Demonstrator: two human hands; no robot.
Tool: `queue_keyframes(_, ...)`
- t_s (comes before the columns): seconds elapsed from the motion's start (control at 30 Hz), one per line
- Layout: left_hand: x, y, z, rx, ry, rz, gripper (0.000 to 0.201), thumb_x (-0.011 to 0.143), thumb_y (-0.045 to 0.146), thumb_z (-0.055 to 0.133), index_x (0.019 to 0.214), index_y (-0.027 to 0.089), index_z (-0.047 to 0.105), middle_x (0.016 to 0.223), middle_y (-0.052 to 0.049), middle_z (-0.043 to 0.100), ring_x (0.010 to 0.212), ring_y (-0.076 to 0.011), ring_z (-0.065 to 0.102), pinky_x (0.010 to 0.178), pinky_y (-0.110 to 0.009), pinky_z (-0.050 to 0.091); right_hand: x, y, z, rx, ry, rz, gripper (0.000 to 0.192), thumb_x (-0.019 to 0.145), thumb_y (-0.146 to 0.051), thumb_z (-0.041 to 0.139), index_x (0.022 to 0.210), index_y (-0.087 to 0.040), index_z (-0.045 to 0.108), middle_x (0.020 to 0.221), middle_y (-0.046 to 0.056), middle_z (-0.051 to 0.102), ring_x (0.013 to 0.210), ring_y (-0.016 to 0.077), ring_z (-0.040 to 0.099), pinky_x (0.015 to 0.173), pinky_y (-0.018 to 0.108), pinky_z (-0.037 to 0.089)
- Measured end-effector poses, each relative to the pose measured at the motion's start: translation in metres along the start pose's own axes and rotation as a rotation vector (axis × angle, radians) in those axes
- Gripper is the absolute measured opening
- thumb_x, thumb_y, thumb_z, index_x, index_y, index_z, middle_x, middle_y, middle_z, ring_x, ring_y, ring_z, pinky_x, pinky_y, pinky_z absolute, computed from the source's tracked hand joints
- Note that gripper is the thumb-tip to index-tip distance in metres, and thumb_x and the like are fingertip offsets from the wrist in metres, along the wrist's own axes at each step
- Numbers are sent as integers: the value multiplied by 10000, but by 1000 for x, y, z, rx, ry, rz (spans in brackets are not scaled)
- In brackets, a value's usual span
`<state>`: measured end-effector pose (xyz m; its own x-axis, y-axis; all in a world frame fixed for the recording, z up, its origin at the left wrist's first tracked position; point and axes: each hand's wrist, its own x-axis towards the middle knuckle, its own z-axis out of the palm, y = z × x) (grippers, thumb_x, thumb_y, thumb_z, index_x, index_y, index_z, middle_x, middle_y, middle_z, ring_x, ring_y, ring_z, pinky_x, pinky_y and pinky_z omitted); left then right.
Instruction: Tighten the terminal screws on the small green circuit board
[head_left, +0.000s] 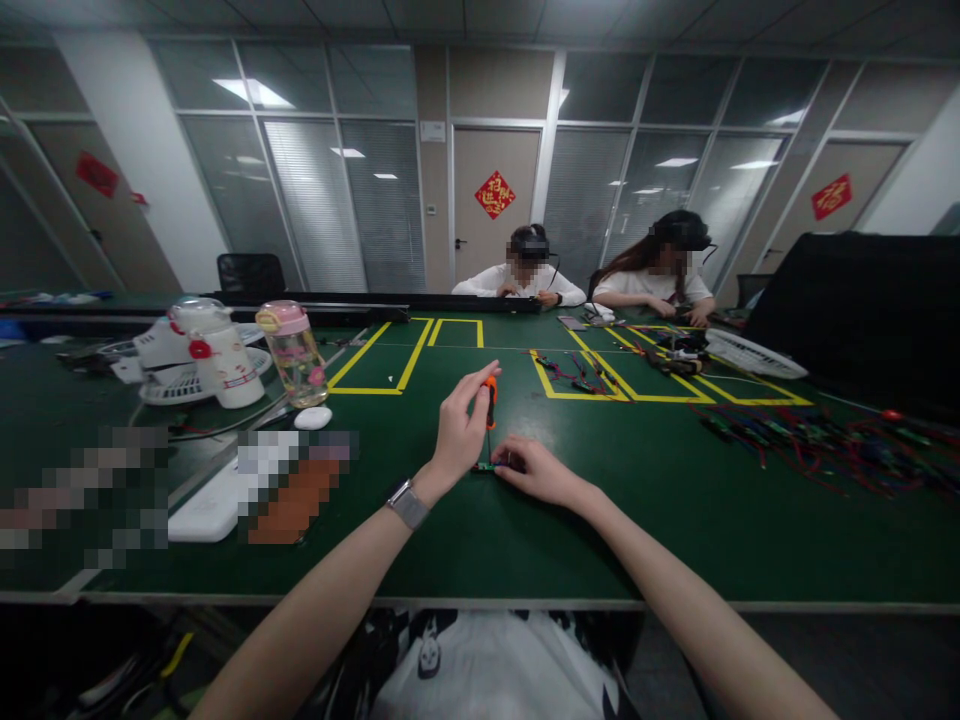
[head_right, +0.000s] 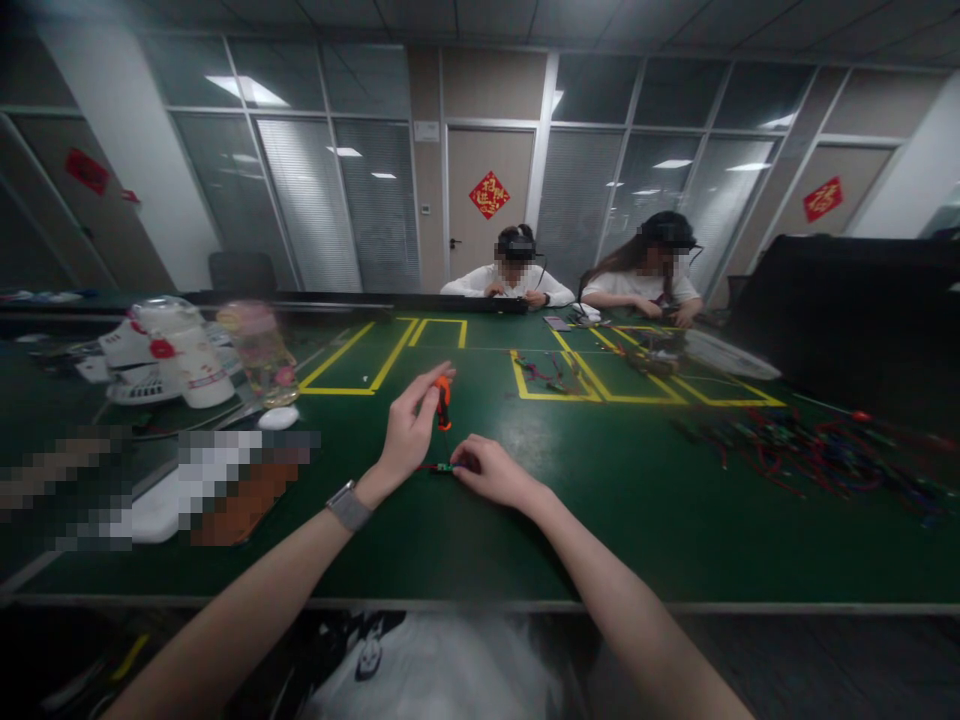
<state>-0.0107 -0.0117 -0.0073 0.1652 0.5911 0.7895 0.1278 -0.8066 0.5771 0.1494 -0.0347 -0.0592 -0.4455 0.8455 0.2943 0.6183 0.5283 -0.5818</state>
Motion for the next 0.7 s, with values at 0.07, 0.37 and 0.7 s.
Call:
queue_keyframes(0.07,0,0,0,-8,15,-2,334,976,230,401,1268,231,562,1192,-72,639,1097,-182,597,959,-361,468,0,1,0,2,4,-5,101,807,-106,607,890,-152,644,818,21,575,668,128,525,629,245,425)
queue_keyframes(0.37,0,2,-1,146,77,31,256,913,264,549,1148,236,649,1024,-50,573,954,-161,574,862,-296,478,1,0,0,-1,11,-15,92,799,-100,604,864,-160,628,796,12,571,668,128,520,623,241,415)
queue_keyframes(0.7,0,-1,1,11,16,8,328,957,222,450,1267,230,557,1175,-68,633,1074,-174,601,936,-337,473,0,1,1,12,10,-14,82,801,-105,600,864,-157,614,789,8,576,658,125,511,615,237,404)
